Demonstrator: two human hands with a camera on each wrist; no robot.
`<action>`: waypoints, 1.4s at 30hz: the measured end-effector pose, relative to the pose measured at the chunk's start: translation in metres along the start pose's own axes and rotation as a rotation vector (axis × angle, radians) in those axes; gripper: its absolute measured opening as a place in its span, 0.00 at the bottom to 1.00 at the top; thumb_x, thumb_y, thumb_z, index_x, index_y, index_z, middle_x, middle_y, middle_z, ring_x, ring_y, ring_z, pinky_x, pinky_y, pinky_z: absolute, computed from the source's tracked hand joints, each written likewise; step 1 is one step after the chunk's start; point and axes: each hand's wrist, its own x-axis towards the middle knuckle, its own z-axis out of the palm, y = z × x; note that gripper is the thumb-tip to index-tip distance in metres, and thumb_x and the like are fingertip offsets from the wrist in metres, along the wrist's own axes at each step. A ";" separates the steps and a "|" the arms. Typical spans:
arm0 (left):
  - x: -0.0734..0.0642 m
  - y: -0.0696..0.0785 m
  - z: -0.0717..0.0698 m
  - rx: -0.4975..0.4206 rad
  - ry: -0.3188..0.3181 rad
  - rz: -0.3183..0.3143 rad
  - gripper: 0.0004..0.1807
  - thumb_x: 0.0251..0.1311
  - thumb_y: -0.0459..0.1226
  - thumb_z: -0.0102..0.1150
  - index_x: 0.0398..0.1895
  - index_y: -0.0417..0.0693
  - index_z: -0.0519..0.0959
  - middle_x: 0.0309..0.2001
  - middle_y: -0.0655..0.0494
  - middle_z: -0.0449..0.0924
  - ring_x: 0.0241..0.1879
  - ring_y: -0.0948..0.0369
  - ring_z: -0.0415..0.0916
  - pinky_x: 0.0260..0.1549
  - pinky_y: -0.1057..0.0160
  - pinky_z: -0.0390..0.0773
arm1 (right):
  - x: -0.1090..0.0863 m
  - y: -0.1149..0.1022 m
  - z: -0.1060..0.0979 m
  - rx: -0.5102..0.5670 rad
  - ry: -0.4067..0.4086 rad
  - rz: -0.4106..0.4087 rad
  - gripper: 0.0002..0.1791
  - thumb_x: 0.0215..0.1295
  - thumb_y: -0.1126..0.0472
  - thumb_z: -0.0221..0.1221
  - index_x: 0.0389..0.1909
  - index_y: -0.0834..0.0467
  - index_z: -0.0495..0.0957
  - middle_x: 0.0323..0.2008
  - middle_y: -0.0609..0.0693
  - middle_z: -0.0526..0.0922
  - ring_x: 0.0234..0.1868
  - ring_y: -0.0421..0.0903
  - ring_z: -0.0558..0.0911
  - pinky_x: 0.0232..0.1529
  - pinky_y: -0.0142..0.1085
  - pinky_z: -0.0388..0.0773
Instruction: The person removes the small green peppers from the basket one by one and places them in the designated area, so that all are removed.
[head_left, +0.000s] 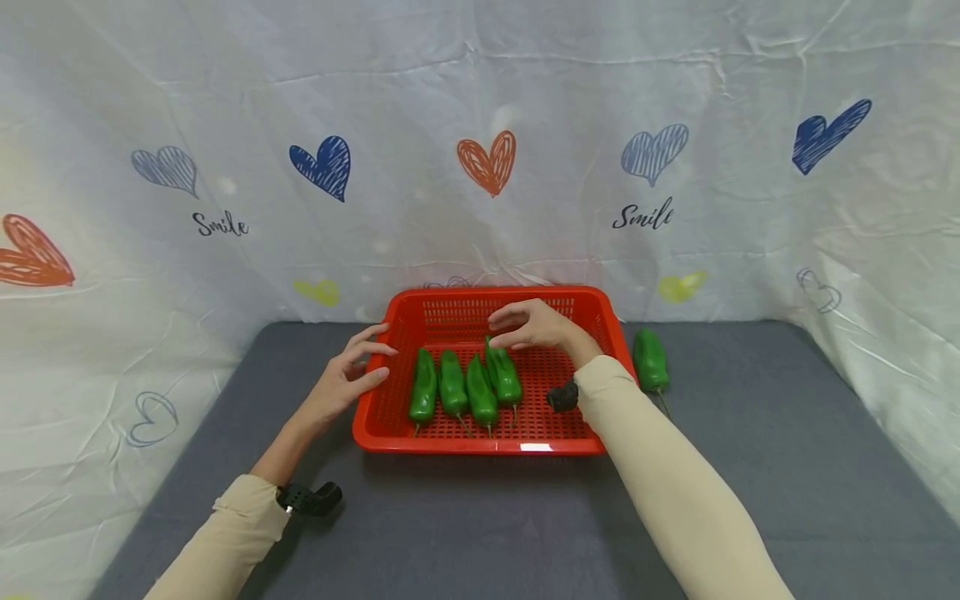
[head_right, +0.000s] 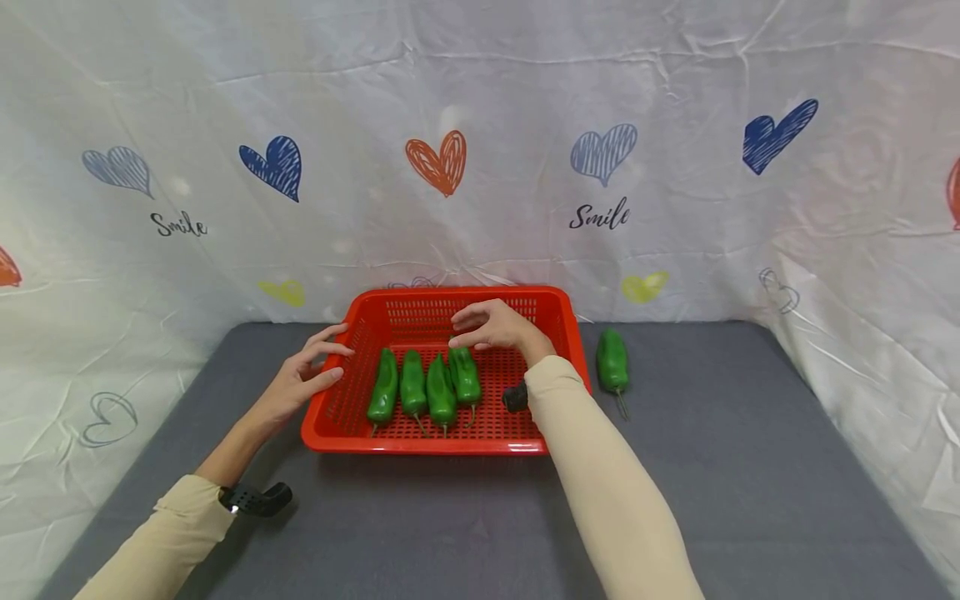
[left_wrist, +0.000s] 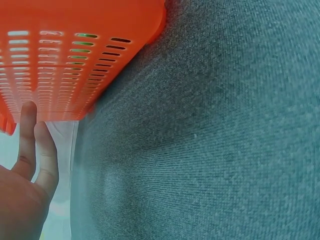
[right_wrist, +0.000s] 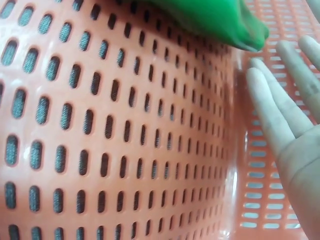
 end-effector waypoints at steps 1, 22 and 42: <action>0.000 0.000 0.000 0.001 -0.001 0.001 0.15 0.69 0.26 0.56 0.58 0.36 0.77 0.76 0.47 0.55 0.72 0.48 0.53 0.56 0.47 0.65 | 0.000 0.001 0.000 0.005 0.000 0.000 0.28 0.65 0.66 0.69 0.65 0.67 0.75 0.59 0.60 0.80 0.58 0.53 0.80 0.53 0.49 0.78; -0.001 -0.003 0.000 0.001 -0.005 0.007 0.15 0.70 0.26 0.57 0.58 0.37 0.78 0.76 0.47 0.55 0.70 0.48 0.57 0.52 0.58 0.70 | 0.007 0.016 0.008 -0.011 -0.014 0.059 0.29 0.60 0.70 0.71 0.63 0.66 0.77 0.61 0.60 0.79 0.63 0.55 0.76 0.48 0.45 0.81; 0.001 -0.004 -0.001 0.008 -0.001 0.011 0.15 0.69 0.25 0.57 0.57 0.36 0.78 0.76 0.47 0.56 0.71 0.48 0.55 0.57 0.47 0.66 | 0.005 0.015 0.009 -0.061 0.036 0.009 0.26 0.59 0.71 0.72 0.59 0.68 0.80 0.57 0.60 0.82 0.61 0.55 0.78 0.54 0.41 0.77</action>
